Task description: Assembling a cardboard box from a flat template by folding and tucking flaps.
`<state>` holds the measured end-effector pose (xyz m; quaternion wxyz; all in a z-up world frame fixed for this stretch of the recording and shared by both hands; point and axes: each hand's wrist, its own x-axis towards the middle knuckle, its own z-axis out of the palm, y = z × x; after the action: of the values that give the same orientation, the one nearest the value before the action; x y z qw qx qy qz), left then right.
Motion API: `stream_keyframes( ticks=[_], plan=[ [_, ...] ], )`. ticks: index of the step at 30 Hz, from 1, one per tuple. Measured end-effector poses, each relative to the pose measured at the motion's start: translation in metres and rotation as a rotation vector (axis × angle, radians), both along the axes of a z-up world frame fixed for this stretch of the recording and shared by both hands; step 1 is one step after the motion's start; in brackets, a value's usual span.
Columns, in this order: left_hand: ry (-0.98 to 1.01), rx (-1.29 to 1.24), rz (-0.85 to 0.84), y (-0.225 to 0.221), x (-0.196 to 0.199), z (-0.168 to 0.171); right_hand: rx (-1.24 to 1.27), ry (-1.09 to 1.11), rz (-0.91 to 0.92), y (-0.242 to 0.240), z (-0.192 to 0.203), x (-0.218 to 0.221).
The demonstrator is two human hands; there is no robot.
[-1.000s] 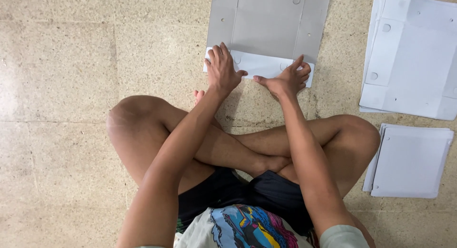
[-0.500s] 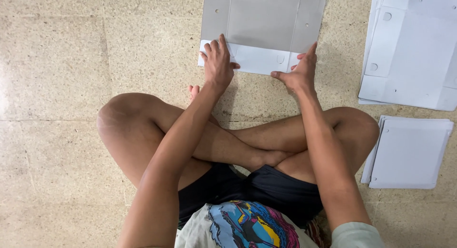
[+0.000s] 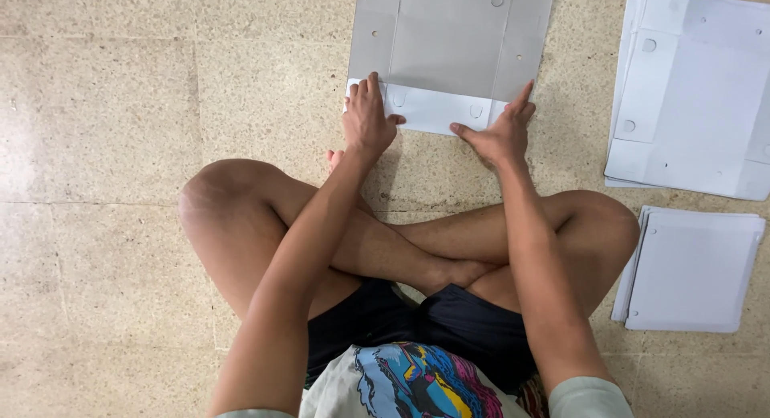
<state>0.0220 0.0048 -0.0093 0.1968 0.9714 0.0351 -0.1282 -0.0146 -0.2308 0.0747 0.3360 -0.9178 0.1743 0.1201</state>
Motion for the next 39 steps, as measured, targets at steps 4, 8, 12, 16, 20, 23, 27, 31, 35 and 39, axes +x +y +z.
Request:
stream_keyframes(
  ticks=[4, 8, 12, 16, 20, 23, 27, 31, 35, 39],
  plan=[
    [-0.006, -0.001, -0.010, -0.006, -0.005, 0.000, 0.119, -0.039, 0.021, -0.033, -0.029, 0.002],
    [-0.039, 0.015, -0.038, -0.007, -0.008, 0.023, 0.212, -0.042, 0.118, -0.036, 0.000, -0.006],
    [-0.033, 0.012, -0.017, -0.009, -0.015, 0.023, -0.363, -0.069, 0.378, -0.024, -0.006, -0.019],
    [-0.135, 0.113, -0.006, -0.007, -0.015, 0.047, -0.396, 0.033, 0.380, 0.018, 0.015, -0.025],
    [-0.332, 0.246, -0.062, -0.008, -0.008, 0.024, -0.069, 0.001, 0.479, 0.045, 0.053, -0.046],
    [-0.325, 0.190, -0.156, -0.013, -0.012, -0.008, 0.190, -0.036, 0.503, 0.038, 0.038, -0.058],
    [-0.256, 0.132, -0.302, -0.010, -0.017, 0.002, 0.120, -0.552, 0.293, 0.000, -0.010, -0.032],
    [-0.140, 0.013, -0.293, -0.005, -0.020, 0.023, -0.122, -0.184, -0.084, -0.045, -0.035, -0.015],
    [-0.074, -0.085, -0.281, -0.007, -0.025, 0.036, -0.163, -0.186, -0.116, -0.054, -0.052, -0.016],
    [-0.080, -0.067, -0.259, -0.005, -0.021, 0.039, -0.021, -0.354, -0.212, -0.063, -0.080, -0.015]
  ],
)
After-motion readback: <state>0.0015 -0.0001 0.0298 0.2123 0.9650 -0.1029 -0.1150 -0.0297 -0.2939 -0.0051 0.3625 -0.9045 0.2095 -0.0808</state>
